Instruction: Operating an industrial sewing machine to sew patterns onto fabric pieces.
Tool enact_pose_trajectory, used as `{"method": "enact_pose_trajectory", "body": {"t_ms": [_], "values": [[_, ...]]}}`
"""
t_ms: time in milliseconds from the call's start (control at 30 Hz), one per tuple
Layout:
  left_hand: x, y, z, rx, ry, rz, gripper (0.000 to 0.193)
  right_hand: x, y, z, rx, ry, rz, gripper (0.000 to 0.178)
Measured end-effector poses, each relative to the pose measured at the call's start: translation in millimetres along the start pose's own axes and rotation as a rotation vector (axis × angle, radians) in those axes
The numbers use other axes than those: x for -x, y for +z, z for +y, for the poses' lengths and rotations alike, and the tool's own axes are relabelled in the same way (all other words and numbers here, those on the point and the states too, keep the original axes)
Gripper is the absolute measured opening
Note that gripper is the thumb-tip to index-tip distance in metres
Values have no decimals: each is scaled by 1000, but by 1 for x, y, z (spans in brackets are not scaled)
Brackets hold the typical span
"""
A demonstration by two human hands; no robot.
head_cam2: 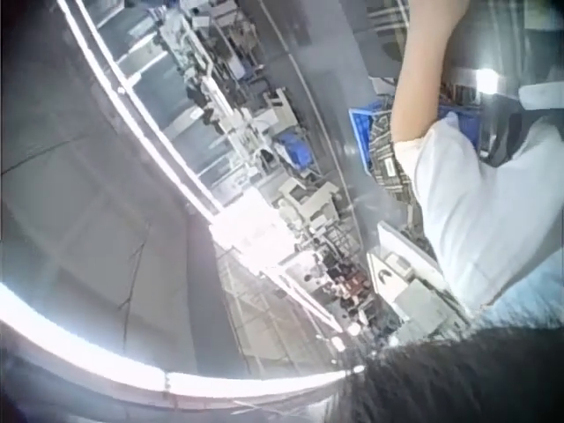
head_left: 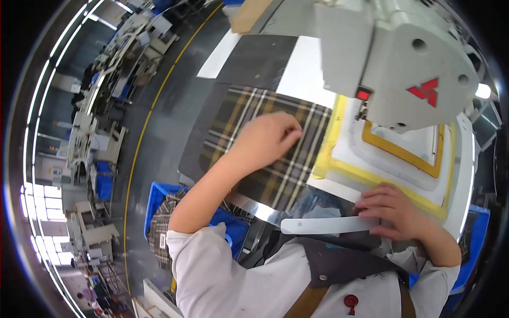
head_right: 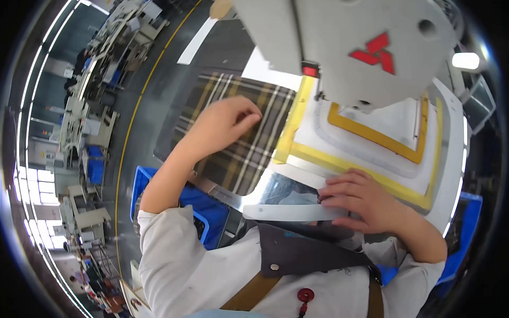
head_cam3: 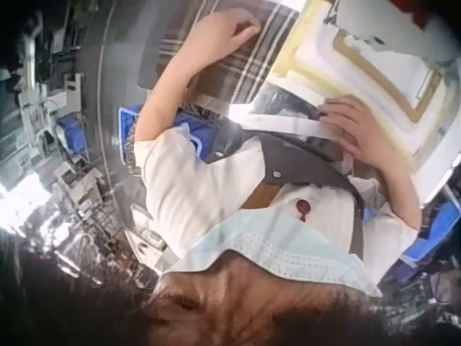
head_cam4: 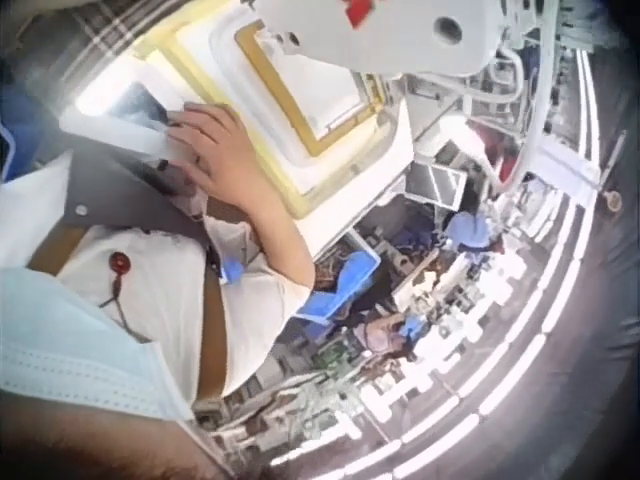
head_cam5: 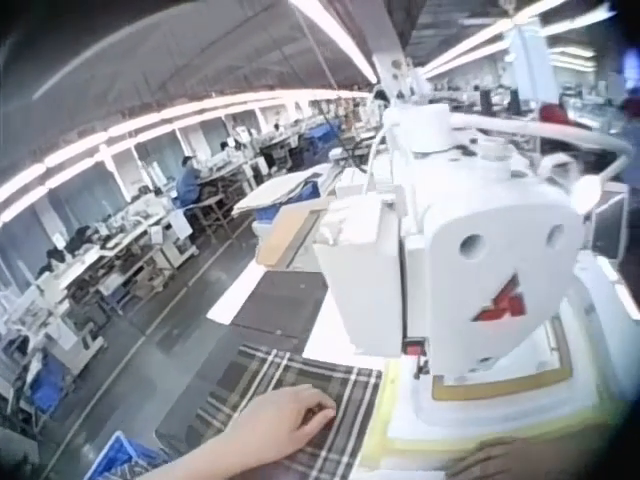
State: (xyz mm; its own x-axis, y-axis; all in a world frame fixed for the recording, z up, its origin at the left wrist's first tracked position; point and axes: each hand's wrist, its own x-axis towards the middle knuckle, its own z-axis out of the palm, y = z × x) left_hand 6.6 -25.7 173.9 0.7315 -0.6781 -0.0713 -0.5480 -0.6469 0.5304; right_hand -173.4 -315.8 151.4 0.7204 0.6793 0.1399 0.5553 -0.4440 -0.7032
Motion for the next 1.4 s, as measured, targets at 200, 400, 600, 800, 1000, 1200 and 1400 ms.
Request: {"method": "enact_pose_trajectory", "body": {"t_ms": [200,400,600,800,1000,1200,1400], "values": [[-82,-29,1,-34,-42,-213,46,-52,-10,-2,876,-123,106,34],[-100,-27,-12,459,-27,-215,41,-129,16,33,1030,-164,42,41],[-97,-6,-1,232,54,-76,37,-81,18,33,711,-96,170,37],[-126,30,-19,-36,318,124,43,-58,14,25,901,-22,189,39],[-127,-28,8,-81,274,-268,59,-3,3,10,887,209,144,40],[-149,41,-81,-79,423,252,28,61,-15,-5,939,392,300,29],[-137,65,-51,-77,466,264,26,119,-37,-1,414,831,607,20]]}}
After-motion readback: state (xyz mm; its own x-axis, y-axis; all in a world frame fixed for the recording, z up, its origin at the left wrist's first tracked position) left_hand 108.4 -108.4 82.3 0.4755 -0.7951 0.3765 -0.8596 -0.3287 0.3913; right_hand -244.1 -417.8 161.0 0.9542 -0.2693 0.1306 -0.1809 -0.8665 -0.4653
